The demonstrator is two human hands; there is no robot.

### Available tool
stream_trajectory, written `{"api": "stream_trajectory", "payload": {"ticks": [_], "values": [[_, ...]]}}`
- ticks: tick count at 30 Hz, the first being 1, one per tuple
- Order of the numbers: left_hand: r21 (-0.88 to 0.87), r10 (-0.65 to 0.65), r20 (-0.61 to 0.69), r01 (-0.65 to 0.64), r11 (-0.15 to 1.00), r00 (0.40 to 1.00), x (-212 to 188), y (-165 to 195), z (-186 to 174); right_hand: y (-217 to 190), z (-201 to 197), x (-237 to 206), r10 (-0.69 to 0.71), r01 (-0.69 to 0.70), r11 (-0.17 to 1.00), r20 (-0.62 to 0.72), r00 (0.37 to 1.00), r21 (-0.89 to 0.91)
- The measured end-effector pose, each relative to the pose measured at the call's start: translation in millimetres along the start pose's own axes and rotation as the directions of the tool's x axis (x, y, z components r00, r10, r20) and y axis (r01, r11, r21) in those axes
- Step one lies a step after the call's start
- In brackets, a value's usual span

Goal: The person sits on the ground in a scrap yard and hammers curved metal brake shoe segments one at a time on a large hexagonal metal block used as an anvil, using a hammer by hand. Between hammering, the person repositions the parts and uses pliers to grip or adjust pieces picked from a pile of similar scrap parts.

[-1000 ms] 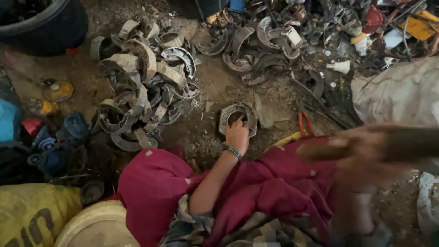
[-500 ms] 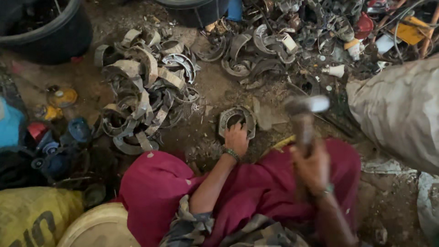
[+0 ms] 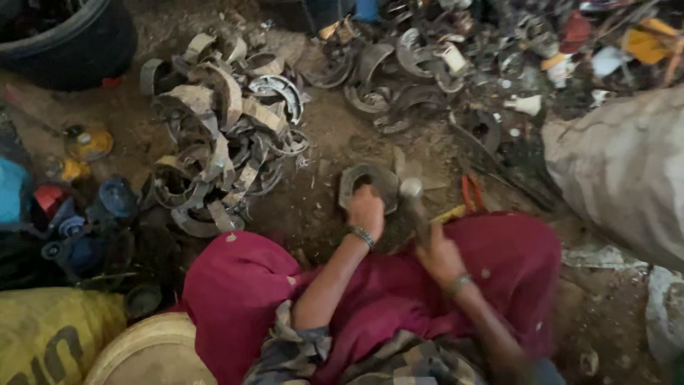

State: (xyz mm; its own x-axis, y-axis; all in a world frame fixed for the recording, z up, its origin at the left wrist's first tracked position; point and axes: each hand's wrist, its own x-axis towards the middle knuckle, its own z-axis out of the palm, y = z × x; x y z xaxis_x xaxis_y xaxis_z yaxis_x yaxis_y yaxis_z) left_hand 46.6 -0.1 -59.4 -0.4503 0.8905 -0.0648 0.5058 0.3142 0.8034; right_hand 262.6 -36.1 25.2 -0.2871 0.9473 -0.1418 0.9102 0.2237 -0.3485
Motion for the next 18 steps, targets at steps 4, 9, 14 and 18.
{"api": "stream_trajectory", "payload": {"ticks": [4,9,14,18], "values": [[0.503,0.266,0.236,-0.351,0.790,0.935,6,-3,-11,7,-2,-4,0.093,-0.073,0.961,-0.064,0.994,0.266],[0.388,0.426,0.117,-0.436,0.812,0.897,-10,15,-22,-63,-120,-31,0.279,-0.106,0.785,-0.196,0.940,0.610],[0.380,0.432,0.083,-0.429,0.819,0.898,-14,22,-32,-101,-220,-36,-0.057,0.591,0.605,-0.711,0.701,0.534],[0.373,0.428,0.088,-0.428,0.823,0.899,-13,16,-22,-58,-204,-21,-0.060,0.693,0.607,-0.847,0.528,0.389]]}}
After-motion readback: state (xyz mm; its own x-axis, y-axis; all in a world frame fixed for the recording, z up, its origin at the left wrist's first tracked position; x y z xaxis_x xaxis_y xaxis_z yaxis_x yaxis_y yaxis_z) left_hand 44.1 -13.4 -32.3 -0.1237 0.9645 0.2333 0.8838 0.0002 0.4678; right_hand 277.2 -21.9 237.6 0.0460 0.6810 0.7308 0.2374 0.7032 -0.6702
